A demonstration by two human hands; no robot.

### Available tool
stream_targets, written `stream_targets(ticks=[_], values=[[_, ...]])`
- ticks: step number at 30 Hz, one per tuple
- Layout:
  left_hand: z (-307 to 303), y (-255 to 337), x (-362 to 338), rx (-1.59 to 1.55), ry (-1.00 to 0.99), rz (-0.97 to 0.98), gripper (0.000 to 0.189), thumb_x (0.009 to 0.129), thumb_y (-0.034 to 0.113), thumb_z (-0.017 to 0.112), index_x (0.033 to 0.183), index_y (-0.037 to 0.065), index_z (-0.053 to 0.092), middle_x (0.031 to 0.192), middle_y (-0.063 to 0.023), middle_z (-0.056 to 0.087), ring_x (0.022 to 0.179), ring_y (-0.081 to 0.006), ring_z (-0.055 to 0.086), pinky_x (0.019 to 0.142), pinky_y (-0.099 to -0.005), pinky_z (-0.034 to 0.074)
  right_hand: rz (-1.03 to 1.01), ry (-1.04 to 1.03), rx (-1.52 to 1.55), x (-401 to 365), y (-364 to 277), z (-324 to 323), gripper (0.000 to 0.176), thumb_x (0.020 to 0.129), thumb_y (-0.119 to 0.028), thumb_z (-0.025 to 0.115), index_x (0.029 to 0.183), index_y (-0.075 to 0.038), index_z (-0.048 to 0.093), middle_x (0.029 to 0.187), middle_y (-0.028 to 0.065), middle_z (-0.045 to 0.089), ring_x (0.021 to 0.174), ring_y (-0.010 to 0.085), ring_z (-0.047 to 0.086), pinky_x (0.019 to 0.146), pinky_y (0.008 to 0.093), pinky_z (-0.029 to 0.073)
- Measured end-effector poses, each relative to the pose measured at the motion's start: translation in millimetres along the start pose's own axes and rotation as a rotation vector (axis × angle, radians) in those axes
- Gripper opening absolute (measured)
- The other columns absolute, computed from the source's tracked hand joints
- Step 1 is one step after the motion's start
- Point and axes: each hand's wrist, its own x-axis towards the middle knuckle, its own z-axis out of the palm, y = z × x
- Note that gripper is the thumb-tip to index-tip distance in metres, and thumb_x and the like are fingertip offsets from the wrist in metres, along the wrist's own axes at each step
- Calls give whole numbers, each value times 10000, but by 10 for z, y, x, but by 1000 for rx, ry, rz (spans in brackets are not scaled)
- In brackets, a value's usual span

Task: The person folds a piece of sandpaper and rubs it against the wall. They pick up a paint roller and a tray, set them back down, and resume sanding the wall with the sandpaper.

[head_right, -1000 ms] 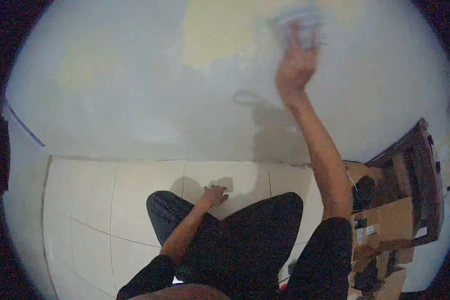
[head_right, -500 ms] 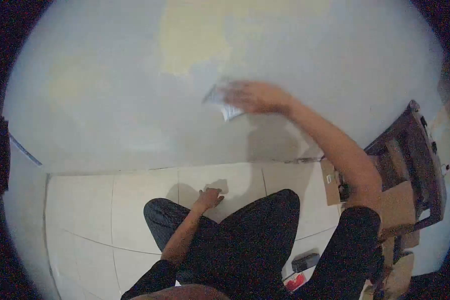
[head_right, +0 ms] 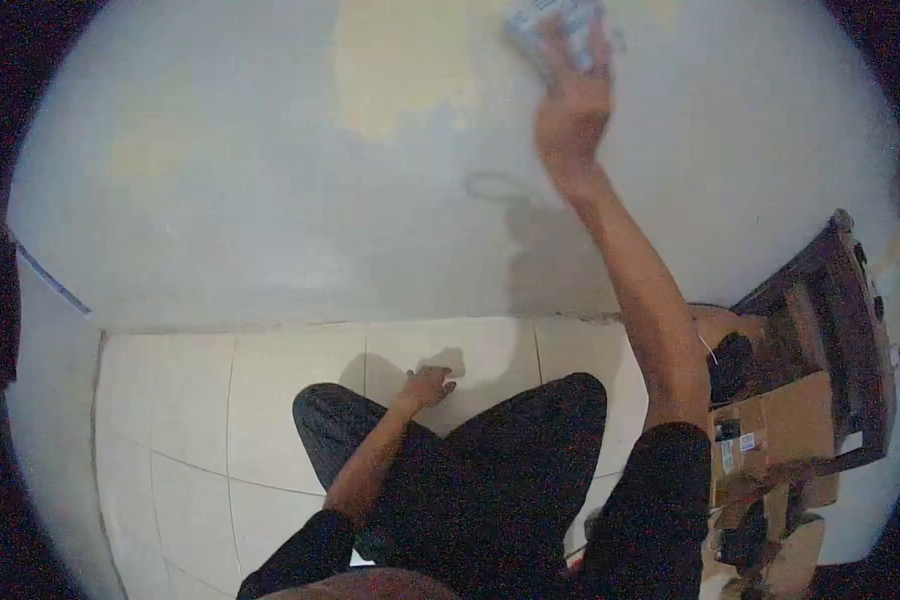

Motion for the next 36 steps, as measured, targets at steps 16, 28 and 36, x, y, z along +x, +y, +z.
stream_targets(ticks=[16,28,36], values=[[-98,23,51,132,-179,-85,514,932,441,504,1353,147,480,1363,-140,504,1299,-355,424,1035,-693,265,-380,-234,316,-389,-194,82,515,857,-160,598,1362,-161,501,1199,120,620,1083,275,601,1000,373,464],[-92,20,16,60,-141,-44,492,924,435,494,1301,119,515,1289,-153,553,1230,-368,490,1001,-640,329,149,53,-46,-133,130,-132,468,855,-135,562,1321,-165,547,1282,56,592,1203,292,538,1017,410,451],[-80,48,-22,60,-58,-53,477,923,398,518,1314,126,513,1323,-131,539,1262,-356,467,1017,-644,318,-67,-216,6,-252,-44,-215,446,843,-125,611,1286,-132,562,1293,80,581,1224,296,523,1003,439,447]])
